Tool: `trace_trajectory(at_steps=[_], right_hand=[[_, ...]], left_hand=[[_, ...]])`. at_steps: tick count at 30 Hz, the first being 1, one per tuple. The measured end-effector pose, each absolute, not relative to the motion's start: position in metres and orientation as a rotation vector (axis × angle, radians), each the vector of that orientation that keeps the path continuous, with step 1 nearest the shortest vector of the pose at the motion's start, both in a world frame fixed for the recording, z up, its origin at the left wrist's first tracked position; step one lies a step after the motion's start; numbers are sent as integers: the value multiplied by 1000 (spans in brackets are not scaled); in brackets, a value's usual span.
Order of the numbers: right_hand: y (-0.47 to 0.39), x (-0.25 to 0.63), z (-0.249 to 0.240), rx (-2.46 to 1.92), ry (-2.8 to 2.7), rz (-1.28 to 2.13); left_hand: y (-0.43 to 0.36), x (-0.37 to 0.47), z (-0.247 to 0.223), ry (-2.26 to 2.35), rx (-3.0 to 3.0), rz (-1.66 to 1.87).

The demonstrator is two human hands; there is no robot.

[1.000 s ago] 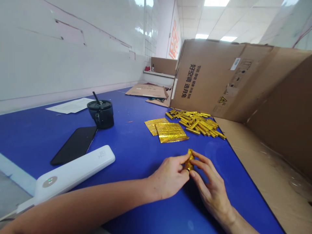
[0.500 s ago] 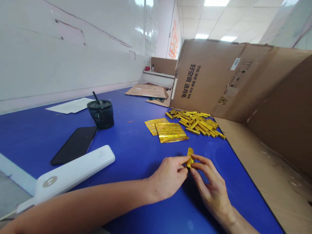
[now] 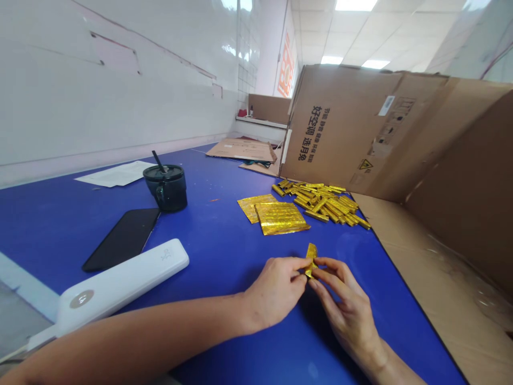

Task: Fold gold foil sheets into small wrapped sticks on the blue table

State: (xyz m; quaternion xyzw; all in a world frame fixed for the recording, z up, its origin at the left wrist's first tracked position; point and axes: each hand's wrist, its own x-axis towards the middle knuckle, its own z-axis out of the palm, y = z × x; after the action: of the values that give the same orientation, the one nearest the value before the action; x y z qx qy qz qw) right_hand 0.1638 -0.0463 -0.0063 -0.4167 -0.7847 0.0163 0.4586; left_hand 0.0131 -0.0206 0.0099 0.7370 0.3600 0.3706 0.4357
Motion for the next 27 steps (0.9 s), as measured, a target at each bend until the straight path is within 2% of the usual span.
trace_trajectory(at_steps=[15,27], right_hand=[[-46,165,-6,-1002,-1938,88],[-48,165,-1,-988,-1965,139]], left_hand=[[-21,12,13,951,2041,949],[-21,15,3,895,1833,962]])
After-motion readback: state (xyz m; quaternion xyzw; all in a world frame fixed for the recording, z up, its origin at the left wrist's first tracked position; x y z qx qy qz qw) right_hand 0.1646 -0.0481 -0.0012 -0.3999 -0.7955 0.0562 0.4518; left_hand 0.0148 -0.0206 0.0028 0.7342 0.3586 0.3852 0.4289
